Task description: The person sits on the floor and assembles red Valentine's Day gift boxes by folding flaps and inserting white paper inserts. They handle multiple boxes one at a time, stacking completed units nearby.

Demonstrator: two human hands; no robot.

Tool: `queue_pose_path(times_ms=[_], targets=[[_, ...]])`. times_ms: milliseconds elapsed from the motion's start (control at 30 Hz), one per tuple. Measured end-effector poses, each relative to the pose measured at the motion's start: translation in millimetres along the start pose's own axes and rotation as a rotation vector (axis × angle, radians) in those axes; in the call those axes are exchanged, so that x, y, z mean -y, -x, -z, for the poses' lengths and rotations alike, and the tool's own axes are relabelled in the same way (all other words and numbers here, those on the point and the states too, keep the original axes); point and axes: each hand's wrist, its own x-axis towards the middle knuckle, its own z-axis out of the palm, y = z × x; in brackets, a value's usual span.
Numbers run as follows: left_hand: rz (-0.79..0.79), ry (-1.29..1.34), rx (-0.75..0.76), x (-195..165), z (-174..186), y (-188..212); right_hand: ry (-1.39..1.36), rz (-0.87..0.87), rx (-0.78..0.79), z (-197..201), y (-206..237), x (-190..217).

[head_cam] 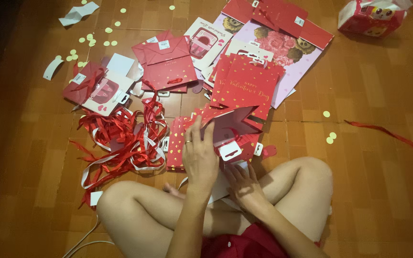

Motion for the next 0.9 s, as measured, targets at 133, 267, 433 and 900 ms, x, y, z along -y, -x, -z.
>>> queue_pose_path(times_ms=[133,267,433,900], targets=[[0.005,0.011,0.0,2.0,-3.1,0.9,0.069,0.067,-0.044,5.7,4.5,2.9],[0.001,0.022,0.006,3.9,-3.3,0.7,0.001,0.036,-0.058,8.0,10.0,0.8],[0.029,0.02,0.021,3.3,-2.1,0.7,0.032,0.023,-0.094,4.9,10.9,-14.3],[-0.028,0.141,-0.038,13.9,3.0,1.8,-0.993,-0.063,-0.29,155.4,31.8,-64.2]])
